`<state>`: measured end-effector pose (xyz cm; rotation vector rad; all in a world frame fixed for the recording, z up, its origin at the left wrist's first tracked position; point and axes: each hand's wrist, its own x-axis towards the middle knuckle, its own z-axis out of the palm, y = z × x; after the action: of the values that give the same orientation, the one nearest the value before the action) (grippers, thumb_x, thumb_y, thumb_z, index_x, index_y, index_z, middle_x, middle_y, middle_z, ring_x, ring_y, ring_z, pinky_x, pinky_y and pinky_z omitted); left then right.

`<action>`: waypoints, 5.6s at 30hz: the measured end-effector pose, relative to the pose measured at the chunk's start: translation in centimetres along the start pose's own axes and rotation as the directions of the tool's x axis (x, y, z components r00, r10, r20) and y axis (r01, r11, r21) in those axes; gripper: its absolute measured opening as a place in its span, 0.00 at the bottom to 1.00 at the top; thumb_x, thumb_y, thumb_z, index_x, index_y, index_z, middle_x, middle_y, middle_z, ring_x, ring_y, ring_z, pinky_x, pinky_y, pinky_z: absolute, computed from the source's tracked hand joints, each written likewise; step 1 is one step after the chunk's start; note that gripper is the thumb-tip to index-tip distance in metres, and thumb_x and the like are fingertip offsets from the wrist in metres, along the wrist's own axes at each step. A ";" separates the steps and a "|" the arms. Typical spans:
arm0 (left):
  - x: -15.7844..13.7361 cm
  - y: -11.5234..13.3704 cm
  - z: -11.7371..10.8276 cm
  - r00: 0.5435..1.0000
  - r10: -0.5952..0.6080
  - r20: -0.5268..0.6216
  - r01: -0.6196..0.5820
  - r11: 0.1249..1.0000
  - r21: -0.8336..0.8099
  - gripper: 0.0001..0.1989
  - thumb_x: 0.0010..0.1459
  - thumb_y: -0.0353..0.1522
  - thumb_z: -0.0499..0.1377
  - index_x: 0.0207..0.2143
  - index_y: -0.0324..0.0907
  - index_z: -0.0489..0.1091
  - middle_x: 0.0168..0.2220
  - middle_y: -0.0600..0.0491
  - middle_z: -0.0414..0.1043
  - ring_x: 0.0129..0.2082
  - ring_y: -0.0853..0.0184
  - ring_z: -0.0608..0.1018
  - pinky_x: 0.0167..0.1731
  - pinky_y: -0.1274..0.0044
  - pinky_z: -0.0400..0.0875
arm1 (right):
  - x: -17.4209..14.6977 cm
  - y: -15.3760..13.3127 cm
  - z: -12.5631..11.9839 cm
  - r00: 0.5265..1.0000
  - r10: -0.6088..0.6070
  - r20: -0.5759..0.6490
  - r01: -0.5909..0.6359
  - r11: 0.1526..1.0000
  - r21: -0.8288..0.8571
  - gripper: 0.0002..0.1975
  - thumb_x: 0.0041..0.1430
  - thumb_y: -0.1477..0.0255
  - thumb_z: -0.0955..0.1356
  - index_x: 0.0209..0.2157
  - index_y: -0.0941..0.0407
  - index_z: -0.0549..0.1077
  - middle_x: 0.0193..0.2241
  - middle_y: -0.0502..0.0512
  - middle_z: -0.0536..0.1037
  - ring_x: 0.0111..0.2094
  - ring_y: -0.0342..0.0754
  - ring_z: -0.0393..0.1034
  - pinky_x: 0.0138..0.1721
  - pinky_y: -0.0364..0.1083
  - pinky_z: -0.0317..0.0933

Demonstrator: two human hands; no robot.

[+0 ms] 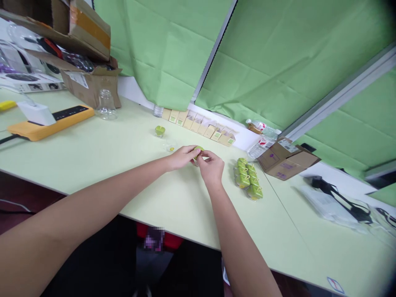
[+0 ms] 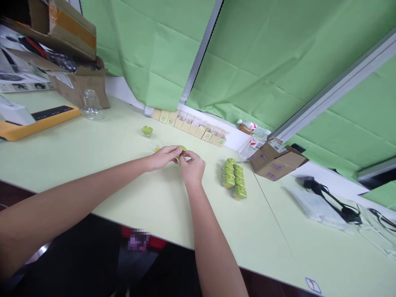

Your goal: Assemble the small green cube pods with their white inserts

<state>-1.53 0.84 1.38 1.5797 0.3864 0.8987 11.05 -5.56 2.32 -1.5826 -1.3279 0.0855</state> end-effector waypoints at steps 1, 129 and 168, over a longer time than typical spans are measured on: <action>0.0 -0.1 0.0 1.000 0.007 -0.002 -0.007 1.000 -0.019 0.22 0.61 0.48 0.55 0.37 0.37 0.71 0.37 0.48 0.74 0.37 0.66 0.76 0.40 0.72 0.71 | 0.1 0.2 0.1 1.000 0.021 0.005 -0.022 0.999 0.024 0.11 0.52 0.62 0.69 0.30 0.54 0.80 0.29 0.50 0.82 0.21 0.44 0.69 0.29 0.44 0.64; 0.1 -0.8 -1.3 0.982 0.061 -0.179 0.002 0.944 0.330 0.09 0.59 0.36 0.54 0.39 0.41 0.68 0.37 0.53 0.74 0.28 0.72 0.76 0.30 0.77 0.70 | 0.8 0.8 -0.1 0.981 0.077 0.180 -0.145 0.903 0.405 0.16 0.50 0.63 0.71 0.38 0.57 0.81 0.29 0.52 0.80 0.22 0.41 0.68 0.23 0.42 0.65; 0.2 0.0 -0.4 0.944 -0.102 -0.313 0.008 0.958 -0.288 0.14 0.49 0.38 0.68 0.34 0.36 0.77 0.38 0.49 0.78 0.41 0.67 0.78 0.53 0.68 0.71 | 0.4 0.6 0.9 0.982 0.101 0.157 -0.166 0.857 0.488 0.19 0.52 0.59 0.71 0.42 0.56 0.79 0.33 0.53 0.80 0.20 0.39 0.67 0.22 0.43 0.65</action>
<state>-1.73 1.24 1.39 1.1533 0.5075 1.1221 11.08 -4.60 1.70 -1.2313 -1.1659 0.5821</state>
